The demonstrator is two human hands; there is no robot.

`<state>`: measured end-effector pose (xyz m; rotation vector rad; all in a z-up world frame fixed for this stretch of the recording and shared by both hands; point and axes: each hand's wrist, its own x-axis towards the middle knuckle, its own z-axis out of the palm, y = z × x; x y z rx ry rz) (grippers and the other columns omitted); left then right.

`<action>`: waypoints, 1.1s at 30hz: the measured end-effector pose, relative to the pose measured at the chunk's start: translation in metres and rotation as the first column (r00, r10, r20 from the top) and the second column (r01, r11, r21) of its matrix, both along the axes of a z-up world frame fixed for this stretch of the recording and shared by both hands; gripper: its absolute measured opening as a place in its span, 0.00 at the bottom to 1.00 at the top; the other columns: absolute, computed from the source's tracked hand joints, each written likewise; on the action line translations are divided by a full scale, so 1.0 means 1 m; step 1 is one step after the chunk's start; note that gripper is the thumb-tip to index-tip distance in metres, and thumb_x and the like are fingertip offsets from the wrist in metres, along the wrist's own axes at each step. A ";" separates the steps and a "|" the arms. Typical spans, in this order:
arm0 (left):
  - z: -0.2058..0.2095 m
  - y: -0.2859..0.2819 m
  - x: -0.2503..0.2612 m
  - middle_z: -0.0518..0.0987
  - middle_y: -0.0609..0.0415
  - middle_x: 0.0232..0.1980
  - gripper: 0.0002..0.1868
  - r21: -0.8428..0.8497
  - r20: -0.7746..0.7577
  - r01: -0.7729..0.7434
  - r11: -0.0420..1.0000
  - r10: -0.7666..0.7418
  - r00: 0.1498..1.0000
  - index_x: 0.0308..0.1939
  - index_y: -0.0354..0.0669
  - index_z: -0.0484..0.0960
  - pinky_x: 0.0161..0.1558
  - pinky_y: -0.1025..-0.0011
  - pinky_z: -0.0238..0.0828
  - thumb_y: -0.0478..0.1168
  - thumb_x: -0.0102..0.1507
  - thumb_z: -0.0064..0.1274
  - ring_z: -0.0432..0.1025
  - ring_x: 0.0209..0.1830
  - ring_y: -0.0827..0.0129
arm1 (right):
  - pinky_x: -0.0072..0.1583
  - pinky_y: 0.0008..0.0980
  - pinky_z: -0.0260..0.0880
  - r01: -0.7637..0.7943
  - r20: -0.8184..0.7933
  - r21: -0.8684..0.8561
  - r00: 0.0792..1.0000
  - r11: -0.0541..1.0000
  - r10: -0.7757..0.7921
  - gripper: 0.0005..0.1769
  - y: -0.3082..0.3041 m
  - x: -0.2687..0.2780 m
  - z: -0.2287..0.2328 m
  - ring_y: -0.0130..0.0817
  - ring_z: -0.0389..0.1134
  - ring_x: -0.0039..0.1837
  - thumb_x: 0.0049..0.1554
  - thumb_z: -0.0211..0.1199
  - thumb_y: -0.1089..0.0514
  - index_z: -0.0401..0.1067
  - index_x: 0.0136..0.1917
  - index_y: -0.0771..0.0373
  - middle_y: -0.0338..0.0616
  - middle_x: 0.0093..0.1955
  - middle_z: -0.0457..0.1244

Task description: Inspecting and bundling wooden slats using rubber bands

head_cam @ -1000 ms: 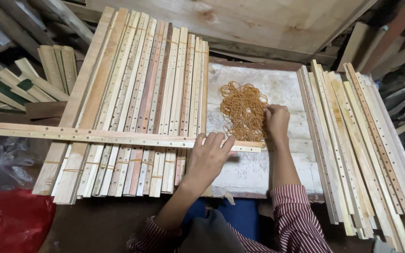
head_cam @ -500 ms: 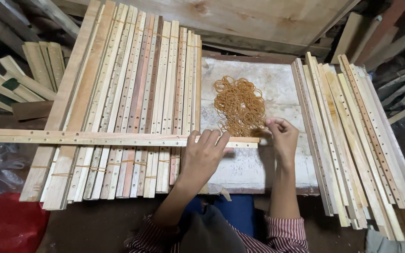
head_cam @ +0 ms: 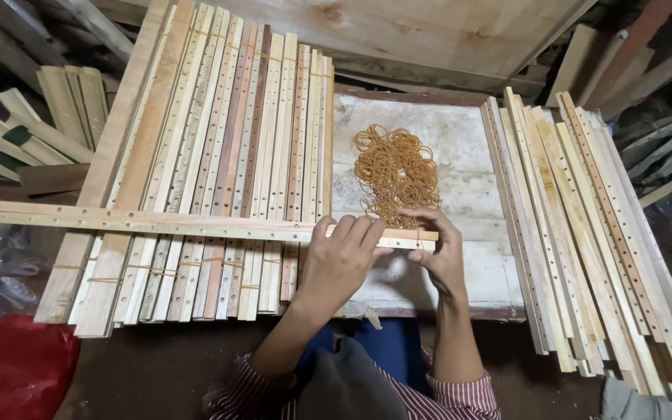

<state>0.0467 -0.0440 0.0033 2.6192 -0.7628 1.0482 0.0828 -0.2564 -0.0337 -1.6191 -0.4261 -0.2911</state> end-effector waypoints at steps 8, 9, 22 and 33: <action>-0.004 -0.006 0.006 0.73 0.57 0.41 0.22 -0.058 0.073 0.014 0.998 -0.010 0.997 0.63 0.54 0.76 0.52 0.58 0.64 0.55 0.68 0.46 0.70 0.43 0.65 | 0.38 0.39 0.71 -0.166 -0.281 0.490 0.899 0.856 0.335 0.39 0.046 -0.035 -0.185 0.46 0.69 0.35 0.41 0.71 0.31 0.68 0.40 0.71 0.60 0.36 0.65; -0.005 -0.005 0.007 0.73 0.57 0.42 0.20 -0.079 0.086 0.018 0.997 -0.011 0.996 0.60 0.54 0.78 0.52 0.58 0.64 0.54 0.69 0.43 0.70 0.43 0.65 | 0.34 0.40 0.64 -0.252 -0.181 0.627 0.873 0.737 0.453 0.38 0.071 -0.054 -0.155 0.48 0.65 0.25 0.57 0.60 0.33 0.65 0.24 0.69 0.57 0.18 0.61; -0.017 -0.013 -0.004 0.73 0.58 0.41 0.15 -0.031 0.040 0.081 0.996 -0.079 0.996 0.57 0.55 0.80 0.51 0.62 0.63 0.49 0.70 0.43 0.70 0.43 0.66 | 0.58 0.41 0.79 0.087 -0.291 0.922 0.800 0.378 0.525 0.34 -0.038 -0.027 -0.094 0.51 0.72 0.61 0.58 0.59 0.35 0.77 0.60 0.67 0.58 0.62 0.68; -0.028 -0.015 -0.020 0.75 0.58 0.43 0.21 0.019 -0.035 0.028 0.999 -0.027 0.999 0.63 0.53 0.76 0.62 0.58 0.57 0.51 0.67 0.48 0.71 0.51 0.67 | 0.47 0.31 0.80 0.094 -0.559 0.493 0.796 0.865 0.232 0.25 -0.044 -0.035 -0.083 0.52 0.76 0.45 0.51 0.68 0.65 0.70 0.58 0.85 0.73 0.49 0.69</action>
